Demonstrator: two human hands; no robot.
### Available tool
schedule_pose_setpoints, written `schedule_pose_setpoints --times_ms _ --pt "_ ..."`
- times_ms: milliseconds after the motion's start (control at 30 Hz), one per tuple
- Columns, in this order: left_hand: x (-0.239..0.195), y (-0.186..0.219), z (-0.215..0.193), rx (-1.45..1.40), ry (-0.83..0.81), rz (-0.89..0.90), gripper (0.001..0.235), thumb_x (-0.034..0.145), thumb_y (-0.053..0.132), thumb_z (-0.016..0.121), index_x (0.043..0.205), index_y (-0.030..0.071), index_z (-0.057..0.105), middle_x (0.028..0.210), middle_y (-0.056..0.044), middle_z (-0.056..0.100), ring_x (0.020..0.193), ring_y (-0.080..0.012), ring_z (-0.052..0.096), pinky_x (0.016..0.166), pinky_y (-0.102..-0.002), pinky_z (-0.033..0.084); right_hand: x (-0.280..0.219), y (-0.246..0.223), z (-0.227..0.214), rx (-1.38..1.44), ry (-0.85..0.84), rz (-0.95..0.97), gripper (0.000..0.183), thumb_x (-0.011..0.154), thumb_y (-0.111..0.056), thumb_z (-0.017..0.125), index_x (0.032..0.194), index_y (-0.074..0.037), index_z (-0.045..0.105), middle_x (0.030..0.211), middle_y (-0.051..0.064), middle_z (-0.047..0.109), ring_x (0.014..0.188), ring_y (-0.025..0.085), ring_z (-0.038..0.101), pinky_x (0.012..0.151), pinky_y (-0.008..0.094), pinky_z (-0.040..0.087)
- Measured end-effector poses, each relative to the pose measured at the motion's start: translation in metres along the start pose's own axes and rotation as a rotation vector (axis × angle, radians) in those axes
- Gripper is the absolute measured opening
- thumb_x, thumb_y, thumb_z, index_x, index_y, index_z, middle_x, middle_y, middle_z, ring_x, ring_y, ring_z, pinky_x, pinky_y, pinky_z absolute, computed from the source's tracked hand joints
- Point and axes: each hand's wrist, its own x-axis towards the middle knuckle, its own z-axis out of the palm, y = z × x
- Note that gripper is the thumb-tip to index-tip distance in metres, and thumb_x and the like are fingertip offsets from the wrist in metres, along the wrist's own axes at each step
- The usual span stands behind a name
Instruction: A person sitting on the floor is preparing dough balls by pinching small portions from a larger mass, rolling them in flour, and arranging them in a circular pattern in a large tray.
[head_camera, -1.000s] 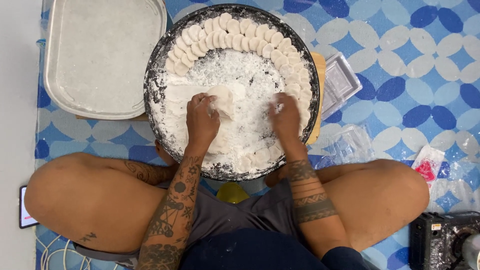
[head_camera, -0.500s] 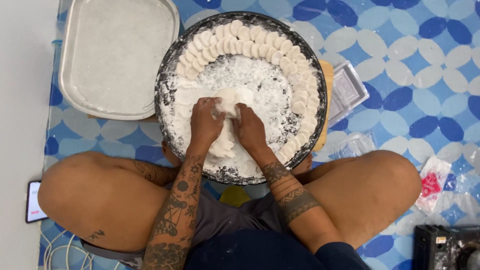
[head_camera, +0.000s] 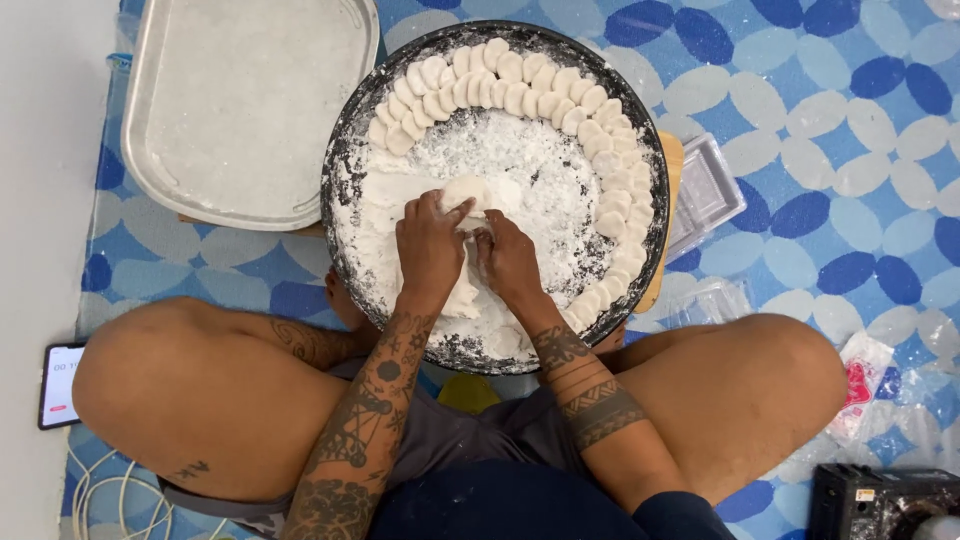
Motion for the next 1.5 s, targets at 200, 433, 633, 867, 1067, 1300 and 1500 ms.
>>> schedule_pose_setpoints --times_ms 200,433,633,867,1067,1300,1500 --pt "0.003 -0.005 0.008 -0.031 0.036 -0.038 0.037 0.082 0.013 0.077 0.114 0.031 0.079 0.124 -0.007 0.058 0.119 -0.0319 0.056 0.086 -0.048 0.049 -0.009 -0.009 -0.003 0.031 -0.044 0.100 0.019 0.098 -0.011 0.055 0.117 -0.007 0.055 0.081 0.022 0.066 0.080 0.044 0.070 0.068 0.052 0.054" --pt "0.001 -0.005 0.003 -0.065 0.022 -0.075 0.036 0.081 0.016 0.080 0.113 0.032 0.079 0.124 -0.004 0.059 0.120 -0.0297 0.056 0.090 -0.051 0.046 -0.018 -0.009 -0.010 0.095 -0.077 0.127 0.018 0.095 -0.010 0.053 0.113 -0.010 0.055 0.080 0.027 0.067 0.079 0.051 0.068 0.068 0.057 0.052" --pt "0.002 0.001 -0.008 -0.116 -0.004 -0.128 0.033 0.084 0.014 0.076 0.110 0.034 0.079 0.125 -0.003 0.061 0.122 -0.0295 0.057 0.094 -0.054 0.043 -0.029 -0.005 -0.017 0.131 -0.098 0.121 0.018 0.094 -0.012 0.054 0.111 -0.014 0.056 0.080 0.026 0.067 0.081 0.049 0.069 0.068 0.055 0.053" --pt "0.004 0.003 -0.007 -0.112 0.003 -0.159 0.028 0.083 0.016 0.079 0.105 0.033 0.081 0.124 -0.002 0.064 0.119 -0.0284 0.059 0.094 -0.052 0.044 -0.047 -0.011 -0.037 0.169 -0.136 0.152 0.015 0.093 -0.011 0.054 0.107 -0.014 0.057 0.074 0.028 0.065 0.076 0.051 0.068 0.065 0.057 0.051" --pt "0.009 0.002 -0.006 -0.124 -0.004 -0.125 0.029 0.082 0.017 0.082 0.105 0.034 0.081 0.121 -0.002 0.063 0.116 -0.0305 0.060 0.089 -0.052 0.049 -0.074 -0.030 -0.073 0.241 -0.176 0.289 0.014 0.093 -0.016 0.055 0.107 -0.014 0.060 0.072 0.026 0.066 0.072 0.049 0.069 0.063 0.055 0.050" --pt "0.001 0.001 -0.001 -0.159 0.030 -0.092 0.033 0.074 0.021 0.089 0.106 0.026 0.082 0.107 -0.006 0.060 0.104 -0.0344 0.061 0.083 -0.051 0.052 -0.044 -0.018 -0.062 0.323 0.039 0.352 0.021 0.101 -0.017 0.059 0.119 -0.014 0.068 0.103 0.022 0.069 0.090 0.040 0.071 0.072 0.044 0.059" --pt "-0.004 0.012 -0.007 -0.107 0.046 -0.043 0.035 0.074 0.020 0.087 0.108 0.021 0.082 0.105 -0.008 0.057 0.102 -0.0345 0.060 0.080 -0.049 0.052 -0.032 -0.022 -0.052 0.415 0.065 0.308 0.038 0.093 -0.008 0.071 0.131 -0.009 0.066 0.133 0.024 0.057 0.108 0.045 0.066 0.088 0.045 0.061"
